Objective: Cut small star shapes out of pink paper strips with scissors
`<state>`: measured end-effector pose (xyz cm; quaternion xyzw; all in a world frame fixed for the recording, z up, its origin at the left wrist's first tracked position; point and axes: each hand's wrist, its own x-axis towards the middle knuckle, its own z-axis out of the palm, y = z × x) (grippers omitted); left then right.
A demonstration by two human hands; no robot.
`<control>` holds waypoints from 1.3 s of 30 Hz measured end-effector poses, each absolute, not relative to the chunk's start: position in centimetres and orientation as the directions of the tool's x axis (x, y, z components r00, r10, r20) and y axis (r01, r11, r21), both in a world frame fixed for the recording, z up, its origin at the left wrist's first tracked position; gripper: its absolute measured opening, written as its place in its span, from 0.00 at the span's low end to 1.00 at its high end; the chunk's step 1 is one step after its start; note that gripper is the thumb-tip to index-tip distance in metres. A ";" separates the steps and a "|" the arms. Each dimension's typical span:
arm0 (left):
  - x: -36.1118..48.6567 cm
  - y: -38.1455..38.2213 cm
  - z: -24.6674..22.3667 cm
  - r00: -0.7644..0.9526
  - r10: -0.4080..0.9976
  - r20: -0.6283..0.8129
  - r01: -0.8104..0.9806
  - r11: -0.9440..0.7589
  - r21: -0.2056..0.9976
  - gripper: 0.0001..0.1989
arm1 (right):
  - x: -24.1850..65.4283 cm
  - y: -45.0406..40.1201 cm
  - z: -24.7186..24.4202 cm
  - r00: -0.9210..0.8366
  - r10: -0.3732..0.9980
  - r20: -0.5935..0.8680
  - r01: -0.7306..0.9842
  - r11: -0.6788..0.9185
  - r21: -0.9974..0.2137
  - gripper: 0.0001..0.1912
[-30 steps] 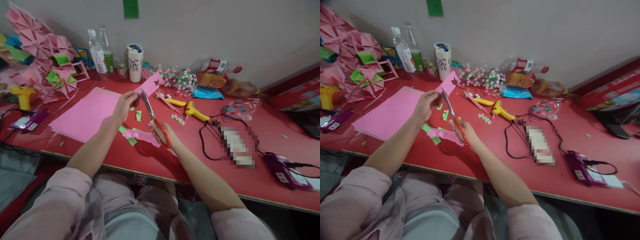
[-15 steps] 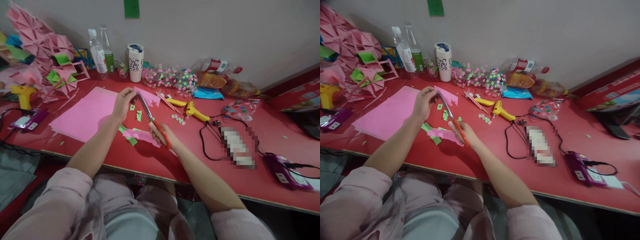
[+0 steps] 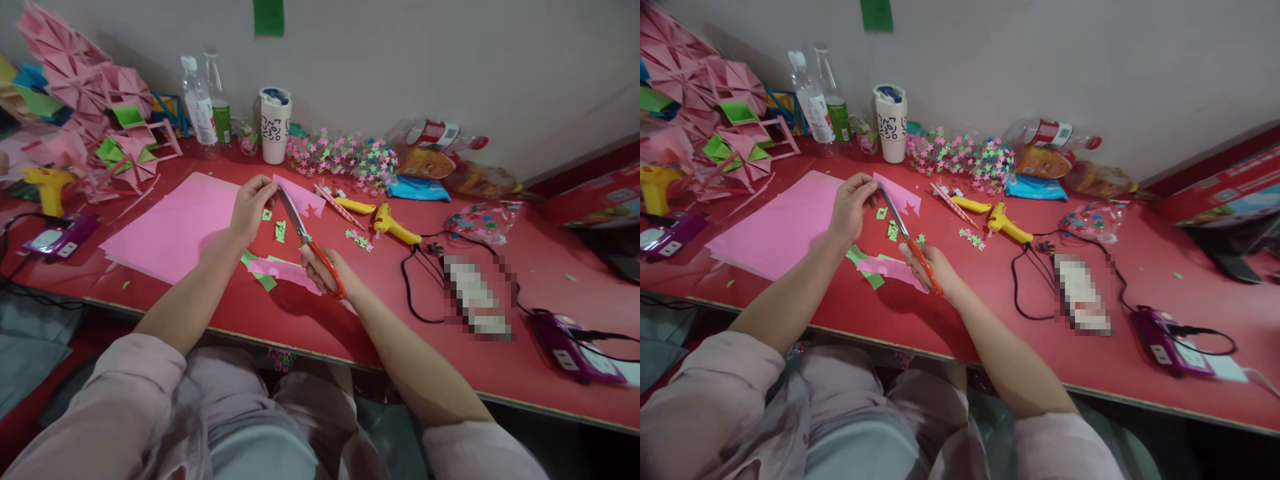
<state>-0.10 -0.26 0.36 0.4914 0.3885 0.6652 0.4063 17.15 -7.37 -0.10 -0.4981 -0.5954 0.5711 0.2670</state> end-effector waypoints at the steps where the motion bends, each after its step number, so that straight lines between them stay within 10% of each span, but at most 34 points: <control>1: -0.1 -0.2 0.3 -0.188 0.923 0.336 -0.160 -0.366 0.917 0.10 | 17.1 -7.4 -0.1 -0.353 0.900 -0.254 0.291 -0.153 -0.945 0.20; 39: -1.2 0.5 0.2 -0.200 0.918 0.342 -0.179 -0.378 0.909 0.07 | 17.6 -7.0 0.3 -0.399 0.878 -0.265 0.246 -0.176 -0.953 0.20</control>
